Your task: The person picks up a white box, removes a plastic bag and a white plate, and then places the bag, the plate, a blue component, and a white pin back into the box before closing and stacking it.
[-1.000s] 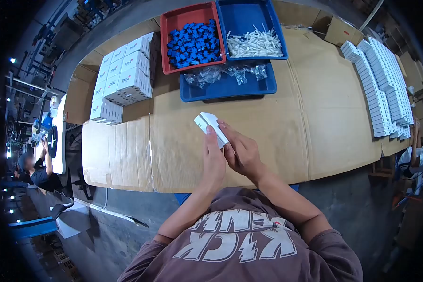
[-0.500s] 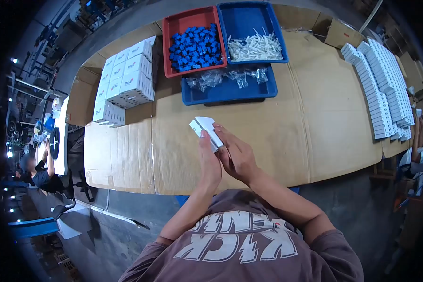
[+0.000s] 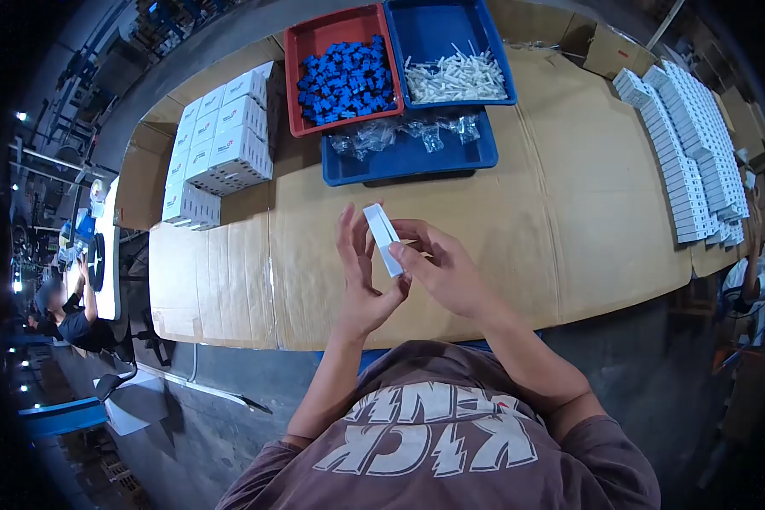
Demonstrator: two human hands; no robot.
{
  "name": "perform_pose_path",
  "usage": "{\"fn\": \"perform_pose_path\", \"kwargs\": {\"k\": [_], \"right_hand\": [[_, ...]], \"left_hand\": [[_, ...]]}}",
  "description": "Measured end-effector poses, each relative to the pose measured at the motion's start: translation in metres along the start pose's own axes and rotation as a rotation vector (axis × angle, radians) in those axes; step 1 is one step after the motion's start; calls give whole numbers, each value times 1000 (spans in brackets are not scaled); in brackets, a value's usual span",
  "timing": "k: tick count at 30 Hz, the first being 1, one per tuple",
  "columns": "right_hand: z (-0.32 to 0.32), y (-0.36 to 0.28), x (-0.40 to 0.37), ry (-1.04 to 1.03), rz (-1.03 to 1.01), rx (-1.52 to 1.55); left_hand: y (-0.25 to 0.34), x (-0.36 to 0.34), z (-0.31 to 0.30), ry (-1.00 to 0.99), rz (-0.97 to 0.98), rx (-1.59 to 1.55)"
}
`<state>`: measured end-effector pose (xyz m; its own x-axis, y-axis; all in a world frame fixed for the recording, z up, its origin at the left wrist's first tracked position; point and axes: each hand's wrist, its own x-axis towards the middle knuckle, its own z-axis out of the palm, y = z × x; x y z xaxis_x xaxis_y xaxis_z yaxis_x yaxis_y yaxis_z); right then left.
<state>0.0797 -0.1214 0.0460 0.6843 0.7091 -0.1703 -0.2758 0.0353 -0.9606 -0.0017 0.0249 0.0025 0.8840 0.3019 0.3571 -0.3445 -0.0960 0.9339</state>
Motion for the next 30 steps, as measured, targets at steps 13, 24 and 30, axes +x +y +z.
{"fn": "perform_pose_path", "kwargs": {"k": [13, 24, 30], "right_hand": [[11, 23, -2, 134, -578, -606], [27, 34, -5, 201, -669, -579], [33, 43, -6, 227, -647, -507]], "left_hand": [[13, 7, 20, 206, -169, -446], [18, 9, 27, 216, -115, -323], [13, 5, 27, 237, -139, -328]]}}
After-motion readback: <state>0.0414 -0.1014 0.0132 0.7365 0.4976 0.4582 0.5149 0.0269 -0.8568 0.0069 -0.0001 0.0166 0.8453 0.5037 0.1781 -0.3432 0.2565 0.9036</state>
